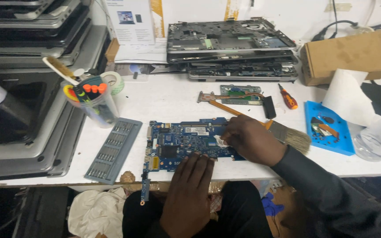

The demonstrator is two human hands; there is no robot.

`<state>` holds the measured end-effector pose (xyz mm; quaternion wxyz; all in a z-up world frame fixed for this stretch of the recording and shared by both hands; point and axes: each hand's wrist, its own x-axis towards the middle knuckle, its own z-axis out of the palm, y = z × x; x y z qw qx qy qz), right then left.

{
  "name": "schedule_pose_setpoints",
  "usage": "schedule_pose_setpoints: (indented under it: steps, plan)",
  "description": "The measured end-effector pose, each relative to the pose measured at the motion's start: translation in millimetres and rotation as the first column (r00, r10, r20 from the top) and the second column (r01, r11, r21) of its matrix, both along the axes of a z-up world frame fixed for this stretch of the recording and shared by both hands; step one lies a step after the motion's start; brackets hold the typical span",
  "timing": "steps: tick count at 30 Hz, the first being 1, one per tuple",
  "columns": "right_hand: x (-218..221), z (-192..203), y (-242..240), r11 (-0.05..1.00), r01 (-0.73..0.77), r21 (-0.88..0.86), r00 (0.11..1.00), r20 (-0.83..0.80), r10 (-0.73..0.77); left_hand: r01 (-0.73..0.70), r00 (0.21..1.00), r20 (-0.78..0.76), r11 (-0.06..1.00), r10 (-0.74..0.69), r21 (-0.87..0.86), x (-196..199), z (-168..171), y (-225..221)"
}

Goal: Extracting a motherboard from a laptop chassis and cleaning it using a brush, tissue, and cleaning solution.

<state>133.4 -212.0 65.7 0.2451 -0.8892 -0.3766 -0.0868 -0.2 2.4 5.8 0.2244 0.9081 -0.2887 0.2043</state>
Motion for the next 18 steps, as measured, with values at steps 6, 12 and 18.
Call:
schedule_pose_setpoints:
  steps: [6, 12, 18]
  plan:
    - [-2.2, -0.1, -1.0, 0.983, -0.086, 0.164, 0.996, 0.046, 0.079, 0.020, 0.999, 0.041, 1.000, -0.020, -0.015, -2.7, 2.2, 1.7]
    - [-29.6, 29.2, -5.3, 0.921, 0.325, 0.213, 0.916, -0.312, -0.252, 0.053, 0.998, 0.025, 0.985, -0.050, -0.163, -6.2, 22.4, -0.1]
    - [-38.8, 13.9, -12.2, 0.902, 0.325, 0.285, 0.917, -0.329, -0.226, 0.055, 0.998, -0.022, 0.969, -0.062, -0.241, -19.1, 27.4, 9.9]
